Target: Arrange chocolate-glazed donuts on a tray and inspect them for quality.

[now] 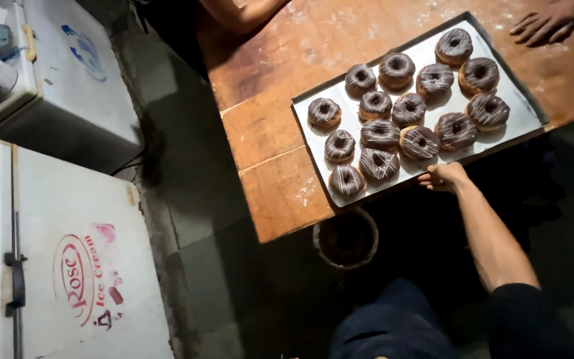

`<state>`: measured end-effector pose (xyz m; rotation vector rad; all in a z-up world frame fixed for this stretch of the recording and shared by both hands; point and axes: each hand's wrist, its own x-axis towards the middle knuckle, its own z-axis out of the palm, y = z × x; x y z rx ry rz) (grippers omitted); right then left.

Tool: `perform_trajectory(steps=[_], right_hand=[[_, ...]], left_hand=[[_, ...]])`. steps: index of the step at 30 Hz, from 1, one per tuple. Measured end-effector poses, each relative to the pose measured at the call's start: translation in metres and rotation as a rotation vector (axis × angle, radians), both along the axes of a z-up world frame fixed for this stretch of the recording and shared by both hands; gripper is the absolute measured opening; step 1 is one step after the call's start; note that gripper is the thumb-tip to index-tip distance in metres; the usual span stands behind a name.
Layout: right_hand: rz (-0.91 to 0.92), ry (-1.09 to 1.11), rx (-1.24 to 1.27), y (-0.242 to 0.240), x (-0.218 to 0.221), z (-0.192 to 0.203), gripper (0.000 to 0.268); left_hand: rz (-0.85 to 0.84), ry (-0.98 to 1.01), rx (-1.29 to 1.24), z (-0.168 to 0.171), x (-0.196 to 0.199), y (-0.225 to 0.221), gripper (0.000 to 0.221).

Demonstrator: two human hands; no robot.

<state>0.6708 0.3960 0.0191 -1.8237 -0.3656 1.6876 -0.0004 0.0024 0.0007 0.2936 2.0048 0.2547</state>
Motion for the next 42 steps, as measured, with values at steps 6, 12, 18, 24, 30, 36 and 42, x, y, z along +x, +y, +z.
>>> perform_trajectory(steps=[6,12,18,24,30,36,42], right_hand=[[0.053,0.014,0.025,-0.007,0.000,0.030,0.026],[0.076,0.033,0.016,-0.018,0.006,0.045,0.020],[0.110,0.143,0.016,-0.017,0.011,0.059,0.022],[0.128,0.193,0.013,-0.015,0.018,0.034,0.023],[0.085,0.090,0.002,-0.014,0.009,0.047,0.024],[0.129,0.139,-0.010,-0.010,0.013,0.023,0.037],[0.092,0.142,-0.015,-0.007,0.021,-0.010,0.033]], left_hand=[[-0.099,0.029,0.075,-0.009,0.034,0.000,0.025],[-0.496,0.266,0.691,0.016,0.084,0.063,0.026],[-0.514,0.268,0.880,0.113,0.185,0.218,0.022],[-0.454,0.160,0.988,0.118,0.249,0.303,0.035],[-0.419,0.048,0.884,0.067,0.244,0.328,0.038],[-0.422,0.043,0.925,0.055,0.243,0.323,0.031],[-0.407,0.012,0.913,0.063,0.246,0.321,0.032]])
